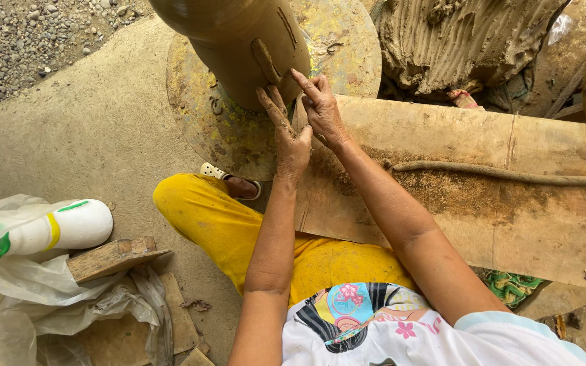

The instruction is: The person rolls a piece of clay by hand into a long thin coil on a board and then uses their hands to attach and smooth the coil onto the side of a tall clay pot.

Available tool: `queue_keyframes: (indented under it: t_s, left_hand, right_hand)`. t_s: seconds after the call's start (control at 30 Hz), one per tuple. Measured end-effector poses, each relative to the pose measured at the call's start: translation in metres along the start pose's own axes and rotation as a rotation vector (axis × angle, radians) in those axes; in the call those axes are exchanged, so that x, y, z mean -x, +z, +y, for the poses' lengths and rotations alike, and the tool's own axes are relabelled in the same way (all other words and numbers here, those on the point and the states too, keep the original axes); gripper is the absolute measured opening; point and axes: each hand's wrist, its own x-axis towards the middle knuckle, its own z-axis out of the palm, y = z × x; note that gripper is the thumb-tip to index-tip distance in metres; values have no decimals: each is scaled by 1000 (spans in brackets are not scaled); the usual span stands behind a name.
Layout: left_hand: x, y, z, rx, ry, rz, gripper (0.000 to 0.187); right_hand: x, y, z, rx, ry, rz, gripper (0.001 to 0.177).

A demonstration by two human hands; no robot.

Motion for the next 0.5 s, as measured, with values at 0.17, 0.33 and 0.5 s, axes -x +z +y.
queue_keyframes:
  t_s: [0.17, 0.33, 0.5]
  left_hand:
    - [2, 3, -4, -145, 90, 23, 118]
    - [-1, 4, -3, -86, 38, -6, 115]
    - [-3, 0, 2, -116, 28, -29, 115]
  right_hand:
    - [-2, 0, 0, -27, 41, -10, 74]
    - [-3, -4, 0, -28, 48, -16, 75]
    - [-2, -1, 0, -21, 61, -22, 75]
